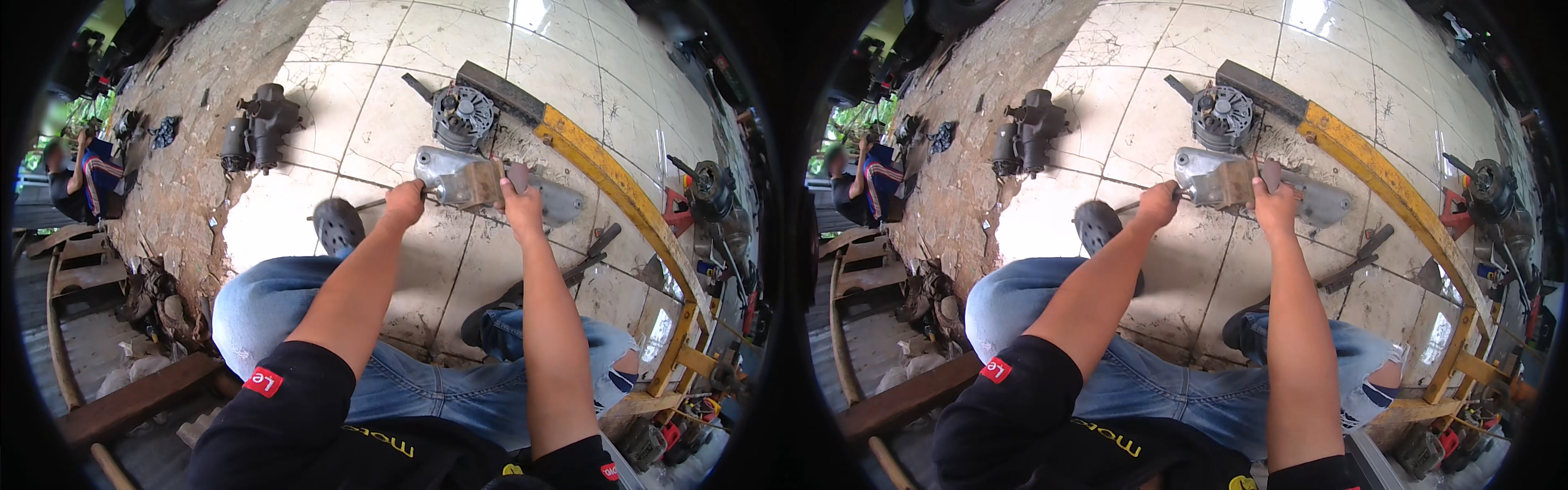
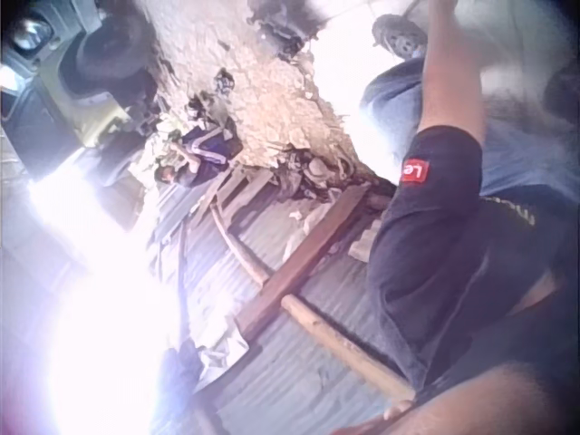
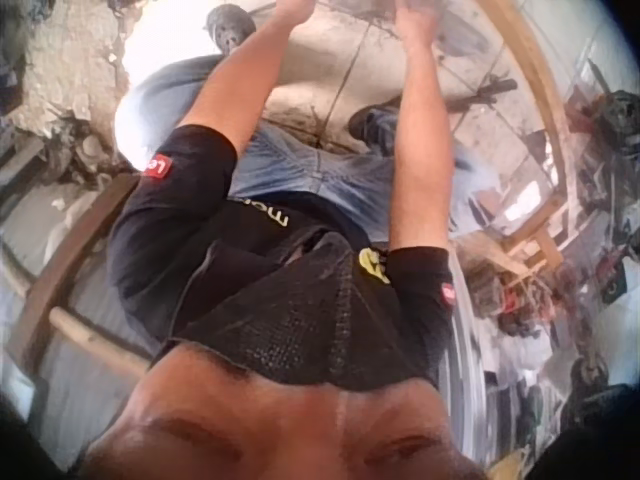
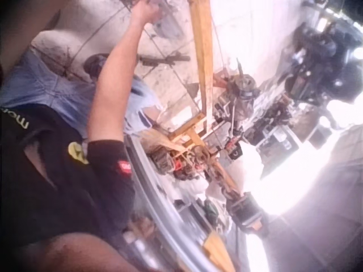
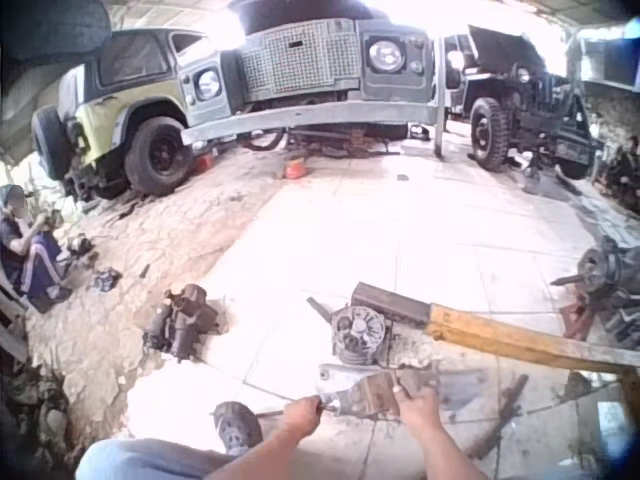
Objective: The person sits on the floor and uses a metal rod to push a component out of a cylindrical mechanical part. They then use a hammer to tap the part and continue manipulating the internal components with their hands.
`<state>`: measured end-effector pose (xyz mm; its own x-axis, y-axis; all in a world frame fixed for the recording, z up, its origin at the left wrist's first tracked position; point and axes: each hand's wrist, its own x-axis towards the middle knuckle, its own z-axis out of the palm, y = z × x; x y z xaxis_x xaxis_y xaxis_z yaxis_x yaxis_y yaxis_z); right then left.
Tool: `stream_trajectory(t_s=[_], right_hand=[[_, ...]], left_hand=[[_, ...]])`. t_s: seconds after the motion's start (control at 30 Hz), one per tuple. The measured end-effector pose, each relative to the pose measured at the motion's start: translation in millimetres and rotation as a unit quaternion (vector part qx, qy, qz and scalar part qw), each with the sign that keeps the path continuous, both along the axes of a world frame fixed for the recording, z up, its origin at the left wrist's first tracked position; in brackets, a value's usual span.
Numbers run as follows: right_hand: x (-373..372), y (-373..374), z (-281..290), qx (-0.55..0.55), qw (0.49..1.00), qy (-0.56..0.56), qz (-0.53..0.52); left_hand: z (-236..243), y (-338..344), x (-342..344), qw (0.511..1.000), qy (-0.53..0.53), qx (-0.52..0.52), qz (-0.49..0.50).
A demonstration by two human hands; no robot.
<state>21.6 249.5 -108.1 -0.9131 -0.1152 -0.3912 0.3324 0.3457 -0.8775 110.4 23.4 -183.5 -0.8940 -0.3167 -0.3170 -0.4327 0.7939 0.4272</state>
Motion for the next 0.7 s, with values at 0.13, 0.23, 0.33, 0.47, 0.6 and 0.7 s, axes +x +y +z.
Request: stream_trajectory(t_s=[0.13, 0.23, 0.33, 0.47, 0.6, 0.7], right_hand=[[6, -14, 21, 0.05, 0.998, 0.003, 0.024], [9, -15, 20, 0.055, 0.998, 0.019, 0.014], [14, -15, 21, 0.079, 0.996, 0.028, 0.027], [13, -24, 23, 0.143, 0.986, 0.078, 0.046], [12, -31, 33, 0.15, 0.986, 0.059, 0.05], [20, -40, 50, 0.15, 0.984, 0.094, -0.013]], left_hand=[[-3, -4, 2, 0.999, -0.035, 0.012, -0.007], [8, 2, -4, 0.997, -0.077, 0.015, -0.009], [3, 7, -2, 0.995, -0.092, 0.029, -0.003], [0, 13, -8, 0.995, -0.094, 0.039, 0.017], [4, 12, -11, 0.994, -0.093, 0.058, 0.018], [6, 9, -11, 0.993, -0.093, 0.063, 0.02]])
